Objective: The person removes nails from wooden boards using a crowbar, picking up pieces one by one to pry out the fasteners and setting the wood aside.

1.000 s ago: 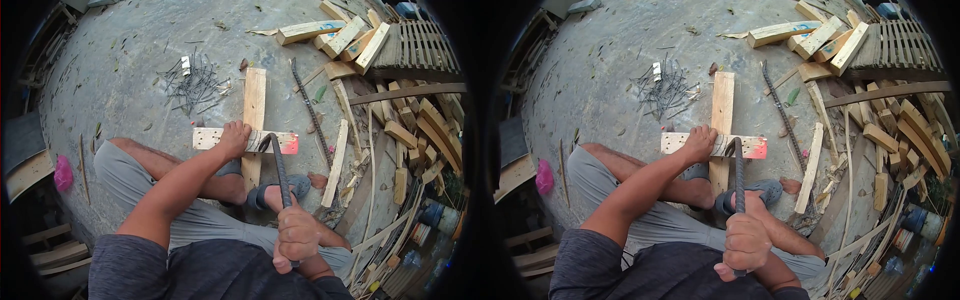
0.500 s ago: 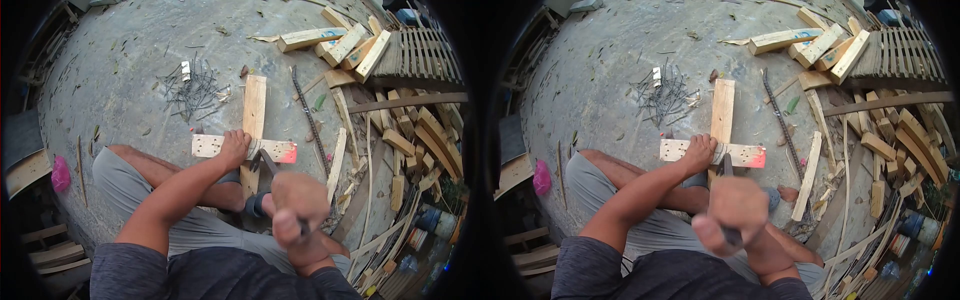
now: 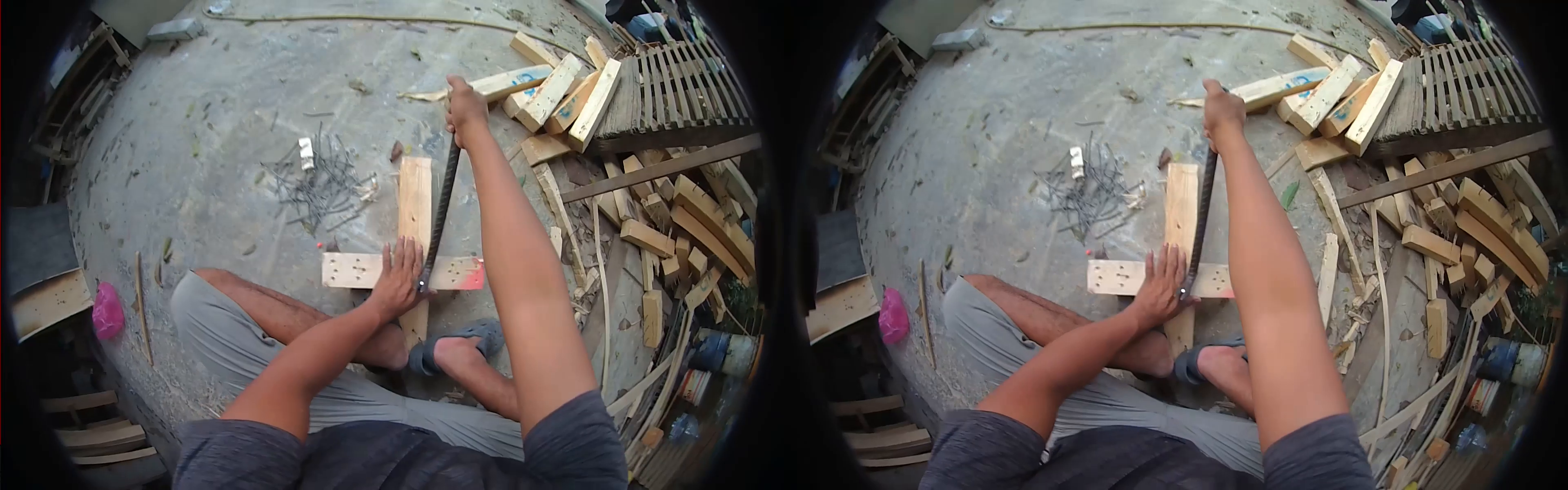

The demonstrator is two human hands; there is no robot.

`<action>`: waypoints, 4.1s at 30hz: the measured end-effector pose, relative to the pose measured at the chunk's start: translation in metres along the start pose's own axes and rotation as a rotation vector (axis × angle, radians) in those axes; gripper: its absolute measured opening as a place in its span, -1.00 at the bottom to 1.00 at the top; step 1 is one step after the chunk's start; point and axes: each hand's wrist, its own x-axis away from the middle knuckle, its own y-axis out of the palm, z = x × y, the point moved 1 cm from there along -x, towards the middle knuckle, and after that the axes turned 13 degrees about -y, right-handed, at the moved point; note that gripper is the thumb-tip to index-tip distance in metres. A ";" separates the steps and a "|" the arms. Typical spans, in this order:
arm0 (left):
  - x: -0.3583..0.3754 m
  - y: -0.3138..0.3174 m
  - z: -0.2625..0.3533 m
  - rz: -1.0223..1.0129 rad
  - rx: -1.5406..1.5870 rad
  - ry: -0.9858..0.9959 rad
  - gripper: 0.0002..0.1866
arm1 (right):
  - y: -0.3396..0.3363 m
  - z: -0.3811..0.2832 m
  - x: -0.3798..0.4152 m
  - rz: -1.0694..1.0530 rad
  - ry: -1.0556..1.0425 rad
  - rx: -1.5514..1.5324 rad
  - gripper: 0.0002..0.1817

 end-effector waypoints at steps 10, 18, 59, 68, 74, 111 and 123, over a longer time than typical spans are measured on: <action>-0.018 -0.018 -0.012 -0.110 0.141 -0.023 -0.34 | -0.265 0.029 0.015 0.382 -0.017 -0.519 -0.51; -0.115 -0.063 -0.087 -0.377 -0.048 -0.277 -0.68 | -0.337 -0.016 0.244 0.638 -0.691 -0.602 -0.49; -0.210 -0.204 -0.022 -0.236 -0.288 -0.023 -0.25 | -0.430 0.094 0.298 1.204 -0.409 -0.440 -0.54; -0.190 -0.076 0.033 -0.637 0.460 -0.741 -0.37 | -0.395 0.064 0.286 0.921 -0.496 -0.376 -0.56; -0.145 0.047 0.021 -0.463 0.437 -0.954 -0.18 | -0.393 0.067 0.306 0.947 -0.489 -0.365 -0.57; -0.095 -0.117 0.017 -0.254 0.381 -0.115 0.01 | -0.284 -0.069 0.306 0.092 -0.655 -0.338 -0.32; -0.087 -0.005 -0.028 -0.183 -0.065 0.006 -0.42 | -0.185 -0.097 0.208 -0.090 -0.436 -0.543 -0.25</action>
